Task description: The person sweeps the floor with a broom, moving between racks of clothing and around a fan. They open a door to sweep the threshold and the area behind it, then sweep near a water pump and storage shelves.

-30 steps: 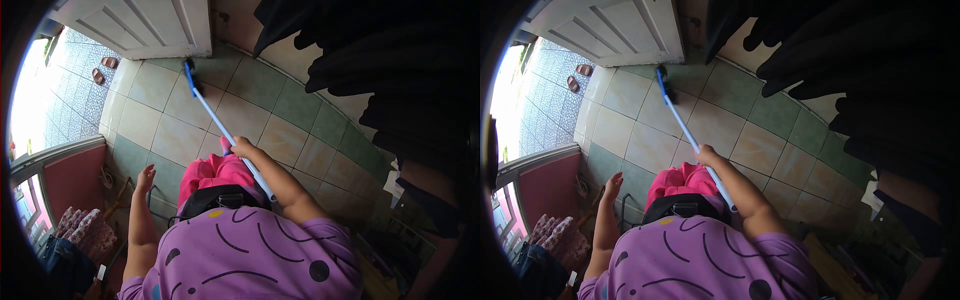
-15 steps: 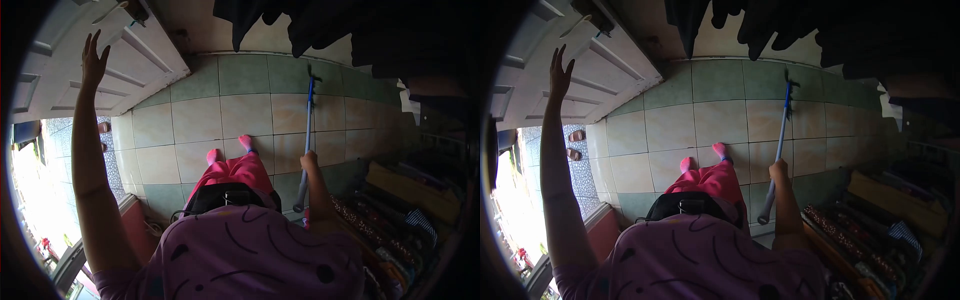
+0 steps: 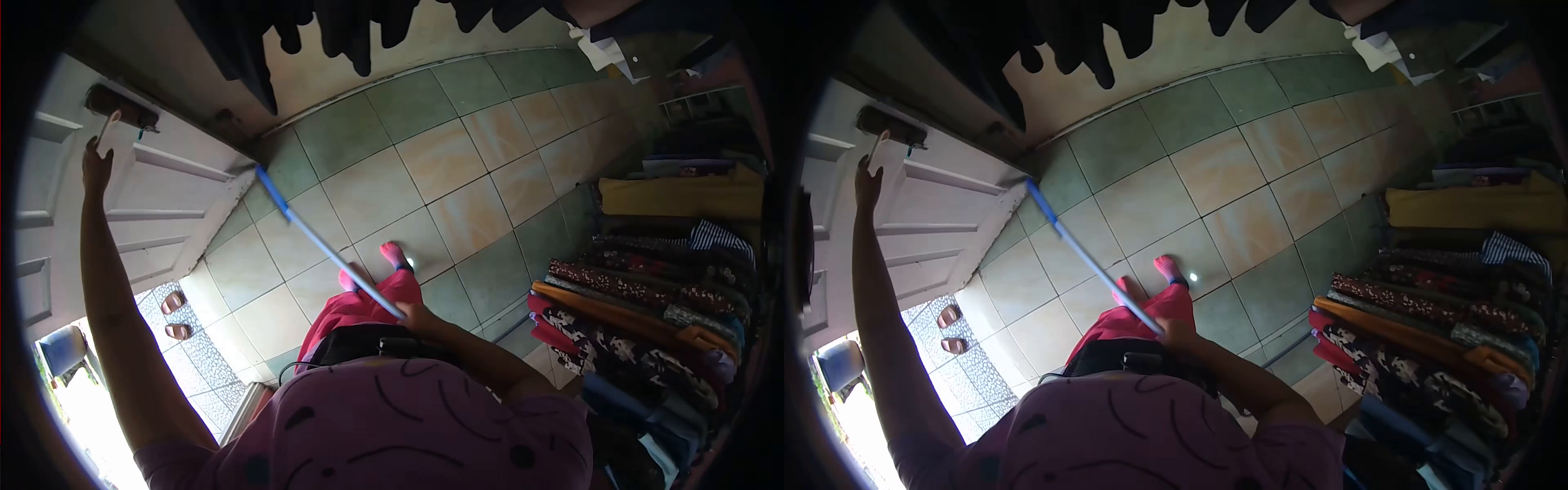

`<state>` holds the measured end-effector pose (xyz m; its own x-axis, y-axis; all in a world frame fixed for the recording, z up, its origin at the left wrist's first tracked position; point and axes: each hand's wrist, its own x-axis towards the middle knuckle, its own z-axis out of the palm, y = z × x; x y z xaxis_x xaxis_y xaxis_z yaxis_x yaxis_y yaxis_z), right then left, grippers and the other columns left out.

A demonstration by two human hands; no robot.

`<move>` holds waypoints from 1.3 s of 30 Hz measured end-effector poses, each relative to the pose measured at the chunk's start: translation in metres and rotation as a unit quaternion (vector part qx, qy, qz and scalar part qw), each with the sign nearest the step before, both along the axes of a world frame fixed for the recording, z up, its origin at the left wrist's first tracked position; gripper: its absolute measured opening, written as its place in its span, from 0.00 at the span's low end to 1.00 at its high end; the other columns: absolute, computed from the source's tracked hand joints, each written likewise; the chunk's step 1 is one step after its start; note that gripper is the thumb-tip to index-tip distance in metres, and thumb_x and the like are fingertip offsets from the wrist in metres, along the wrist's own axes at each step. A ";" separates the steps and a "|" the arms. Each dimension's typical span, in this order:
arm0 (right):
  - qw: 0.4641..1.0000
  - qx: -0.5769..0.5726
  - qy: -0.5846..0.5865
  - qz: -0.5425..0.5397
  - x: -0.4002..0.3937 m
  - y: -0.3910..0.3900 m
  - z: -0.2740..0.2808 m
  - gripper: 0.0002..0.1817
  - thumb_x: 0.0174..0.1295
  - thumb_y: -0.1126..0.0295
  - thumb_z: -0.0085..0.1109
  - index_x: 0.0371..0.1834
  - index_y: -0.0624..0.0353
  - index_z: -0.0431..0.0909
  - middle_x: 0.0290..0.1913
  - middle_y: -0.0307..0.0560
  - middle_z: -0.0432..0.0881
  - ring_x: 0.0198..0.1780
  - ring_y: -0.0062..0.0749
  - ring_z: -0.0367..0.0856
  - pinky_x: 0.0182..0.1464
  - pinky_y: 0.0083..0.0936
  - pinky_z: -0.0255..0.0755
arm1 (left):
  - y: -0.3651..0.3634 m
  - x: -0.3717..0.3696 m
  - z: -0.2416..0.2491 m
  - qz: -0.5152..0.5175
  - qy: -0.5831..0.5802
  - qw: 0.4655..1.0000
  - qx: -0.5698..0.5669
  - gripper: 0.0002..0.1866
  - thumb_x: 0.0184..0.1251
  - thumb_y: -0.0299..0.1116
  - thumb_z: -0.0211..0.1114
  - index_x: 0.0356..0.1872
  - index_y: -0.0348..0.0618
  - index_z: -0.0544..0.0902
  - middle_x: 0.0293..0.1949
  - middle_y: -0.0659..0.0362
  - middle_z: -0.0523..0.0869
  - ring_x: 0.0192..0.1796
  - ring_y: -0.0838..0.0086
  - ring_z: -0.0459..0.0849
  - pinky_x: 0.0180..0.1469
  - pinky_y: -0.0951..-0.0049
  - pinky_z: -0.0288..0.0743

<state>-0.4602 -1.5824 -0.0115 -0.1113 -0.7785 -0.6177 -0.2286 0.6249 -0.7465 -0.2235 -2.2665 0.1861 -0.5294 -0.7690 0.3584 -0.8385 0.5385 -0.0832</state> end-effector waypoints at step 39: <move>0.977 -0.130 0.124 0.112 -0.130 -0.169 -0.087 0.10 0.45 0.71 0.46 0.32 0.63 0.67 0.11 0.41 0.65 0.10 0.25 0.67 0.10 0.22 0.61 | 0.546 0.231 -0.034 0.423 0.283 0.858 -0.067 0.19 0.56 0.38 0.43 0.37 0.29 0.70 0.39 0.48 0.71 0.43 0.66 0.67 0.46 0.69 0.60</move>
<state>-0.5907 -1.7516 -0.0987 -0.0413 -0.9276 -0.3714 -0.5314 0.3352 -0.7780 0.0080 -1.7206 0.1519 0.4853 -0.7249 0.4889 -0.8517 -0.2653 0.4519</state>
